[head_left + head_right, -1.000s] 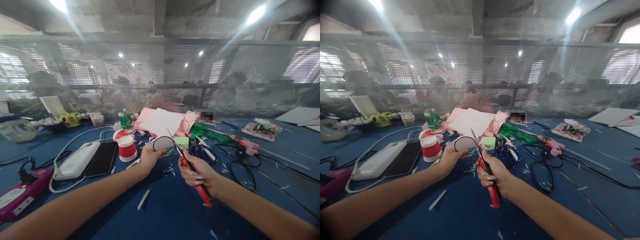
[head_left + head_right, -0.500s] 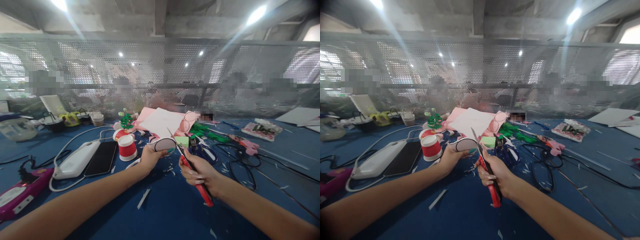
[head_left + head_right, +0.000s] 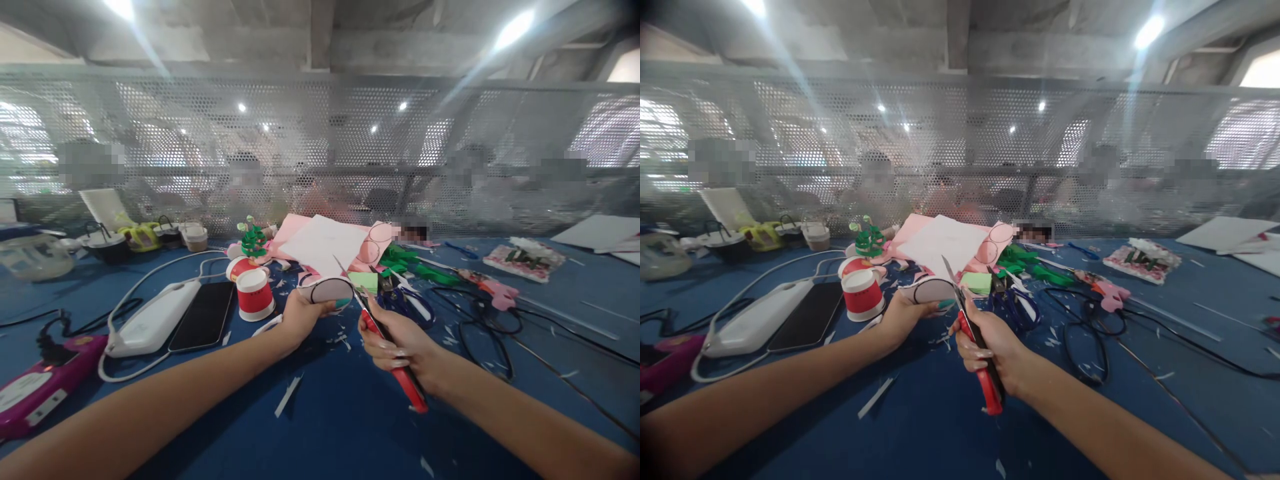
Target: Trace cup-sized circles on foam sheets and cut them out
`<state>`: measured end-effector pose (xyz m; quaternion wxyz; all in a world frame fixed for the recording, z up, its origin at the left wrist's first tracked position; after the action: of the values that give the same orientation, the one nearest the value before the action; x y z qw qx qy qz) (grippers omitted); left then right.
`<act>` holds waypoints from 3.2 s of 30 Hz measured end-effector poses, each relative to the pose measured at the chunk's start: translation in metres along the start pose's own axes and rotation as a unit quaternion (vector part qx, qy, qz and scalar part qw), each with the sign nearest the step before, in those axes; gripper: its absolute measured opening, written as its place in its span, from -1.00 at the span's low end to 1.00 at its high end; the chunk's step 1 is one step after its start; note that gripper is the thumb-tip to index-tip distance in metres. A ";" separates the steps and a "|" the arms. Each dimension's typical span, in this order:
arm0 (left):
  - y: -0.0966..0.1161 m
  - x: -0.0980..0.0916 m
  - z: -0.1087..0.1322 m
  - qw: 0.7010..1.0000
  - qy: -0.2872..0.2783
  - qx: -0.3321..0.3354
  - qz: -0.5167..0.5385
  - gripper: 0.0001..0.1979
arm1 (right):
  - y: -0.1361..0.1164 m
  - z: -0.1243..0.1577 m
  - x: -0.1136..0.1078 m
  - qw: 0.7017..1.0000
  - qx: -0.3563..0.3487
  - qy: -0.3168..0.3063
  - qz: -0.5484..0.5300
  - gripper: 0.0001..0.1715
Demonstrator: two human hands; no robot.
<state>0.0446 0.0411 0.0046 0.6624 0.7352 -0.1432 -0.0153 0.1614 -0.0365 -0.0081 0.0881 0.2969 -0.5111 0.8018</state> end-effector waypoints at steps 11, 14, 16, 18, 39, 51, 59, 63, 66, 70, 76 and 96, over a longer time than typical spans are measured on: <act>-0.005 -0.003 -0.004 1.000 0.015 -0.006 0.001 -0.61 | -0.004 0.004 0.001 0.999 -0.022 0.032 0.013 -0.27; -0.004 -0.002 -0.003 1.000 0.009 -0.004 0.008 -0.62 | -0.004 0.005 -0.001 0.999 -0.015 0.048 0.020 -0.28; -0.004 -0.001 -0.003 1.000 0.005 -0.002 0.011 -0.62 | -0.003 0.005 -0.001 0.998 -0.010 0.049 0.030 -0.29; -0.004 -0.002 -0.004 1.000 0.008 -0.005 0.014 -0.61 | -0.003 0.006 -0.001 0.998 -0.012 0.049 0.038 -0.30; 0.000 0.003 -0.002 0.999 -0.028 0.025 -0.028 -0.61 | -0.003 0.006 -0.003 0.998 -0.011 0.037 0.043 -0.29; 0.000 -0.001 -0.001 0.999 0.016 0.013 -0.027 -0.65 | -0.001 0.005 0.000 0.998 -0.009 0.033 0.044 -0.30; 0.003 0.001 -0.003 0.988 -0.031 0.086 -0.120 -0.70 | -0.002 0.004 -0.002 0.999 -0.013 0.015 0.031 -0.32; -0.006 -0.005 -0.005 0.999 0.005 0.019 -0.043 -0.63 | 0.002 0.006 0.005 0.998 -0.021 0.000 0.057 -0.32; -0.007 -0.002 -0.006 0.999 -0.014 0.013 -0.035 -0.61 | 0.000 0.008 0.009 0.996 -0.049 -0.006 0.072 -0.32; -0.002 0.000 -0.005 0.998 -0.015 0.033 -0.046 -0.63 | -0.006 0.008 0.003 0.997 -0.051 0.029 0.059 -0.32; 0.003 0.001 -0.002 0.999 -0.002 0.032 -0.031 -0.65 | -0.007 0.007 -0.003 0.994 -0.047 0.047 0.085 -0.35; 0.000 0.003 -0.003 0.997 -0.037 0.040 -0.045 -0.61 | -0.005 0.008 -0.004 0.994 -0.043 0.055 0.088 -0.36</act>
<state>0.0484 0.0429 0.0058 0.6252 0.7659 -0.1344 -0.0663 0.1699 -0.0403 -0.0040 0.0574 0.2019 -0.5634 0.7991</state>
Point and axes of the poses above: each hand's wrist, its own z-axis away from the middle knuckle, its own x-axis out of the palm, y = z × x, the point moved 6 cm from there along -z, towards the middle knuckle, and after that the axes turned 2 degrees about -x, right-handed, at the moved point
